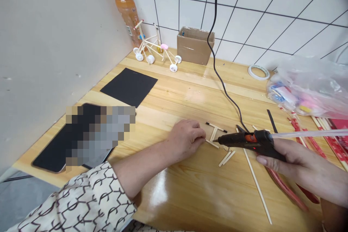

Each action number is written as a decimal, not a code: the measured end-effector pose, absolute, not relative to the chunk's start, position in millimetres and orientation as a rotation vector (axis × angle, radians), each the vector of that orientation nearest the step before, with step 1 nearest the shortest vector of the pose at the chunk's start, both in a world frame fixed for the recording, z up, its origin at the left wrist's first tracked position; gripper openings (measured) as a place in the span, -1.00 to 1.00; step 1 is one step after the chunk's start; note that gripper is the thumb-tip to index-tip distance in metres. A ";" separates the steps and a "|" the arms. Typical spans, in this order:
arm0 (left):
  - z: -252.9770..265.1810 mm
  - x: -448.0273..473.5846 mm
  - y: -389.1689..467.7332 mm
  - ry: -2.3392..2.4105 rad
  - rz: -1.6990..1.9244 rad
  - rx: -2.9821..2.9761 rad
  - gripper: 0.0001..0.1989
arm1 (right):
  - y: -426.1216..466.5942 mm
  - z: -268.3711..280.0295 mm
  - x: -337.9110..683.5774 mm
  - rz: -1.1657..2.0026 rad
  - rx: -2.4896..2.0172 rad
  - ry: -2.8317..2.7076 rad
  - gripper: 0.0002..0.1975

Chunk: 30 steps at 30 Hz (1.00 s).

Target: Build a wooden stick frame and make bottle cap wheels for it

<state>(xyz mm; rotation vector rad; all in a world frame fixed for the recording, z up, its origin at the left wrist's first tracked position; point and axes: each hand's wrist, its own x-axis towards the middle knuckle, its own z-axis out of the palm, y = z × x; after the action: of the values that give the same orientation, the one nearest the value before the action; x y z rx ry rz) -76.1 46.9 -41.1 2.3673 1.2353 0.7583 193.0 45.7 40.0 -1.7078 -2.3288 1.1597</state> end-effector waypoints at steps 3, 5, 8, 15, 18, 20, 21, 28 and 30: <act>-41.3 -76.2 47.1 1.236 0.743 2.364 -0.83 | 45.9 40.0 191.4 1.188 -1.703 -2.331 -0.65; -41.5 -76.3 47.3 1.241 0.739 2.363 -0.83 | 46.5 40.3 189.8 1.200 -1.697 -2.328 -0.65; -41.4 -76.4 47.2 1.244 0.739 2.362 -0.84 | 48.1 41.8 186.6 1.230 -1.682 -2.276 -0.65; -40.5 -76.1 46.7 1.230 0.786 2.354 -0.87 | 52.3 40.4 192.8 1.371 -1.630 -2.084 -0.67; -41.2 -76.0 46.8 1.241 0.781 2.350 -0.87 | 56.4 38.1 199.5 1.421 -1.658 -1.913 -0.67; -41.3 -75.9 46.8 1.247 0.762 2.345 -0.88 | 63.0 39.4 201.1 1.371 -1.647 -1.781 -0.68; -41.2 -75.8 46.8 1.248 0.751 2.343 -0.88 | 67.8 41.5 200.7 1.329 -1.634 -1.714 -0.68; -40.1 -75.7 46.5 1.256 0.750 2.333 -0.89 | 125.1 68.6 180.0 1.241 -1.534 -1.162 -0.79; -40.7 -75.7 46.5 1.255 0.741 2.334 -0.89 | 145.2 68.7 169.5 1.226 -1.520 -1.147 -0.93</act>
<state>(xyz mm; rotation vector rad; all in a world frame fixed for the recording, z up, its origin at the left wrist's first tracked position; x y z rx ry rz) -75.7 46.5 -40.7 2.3337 1.2552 0.7411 169.5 145.2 68.7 -1.5201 -1.1472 1.2265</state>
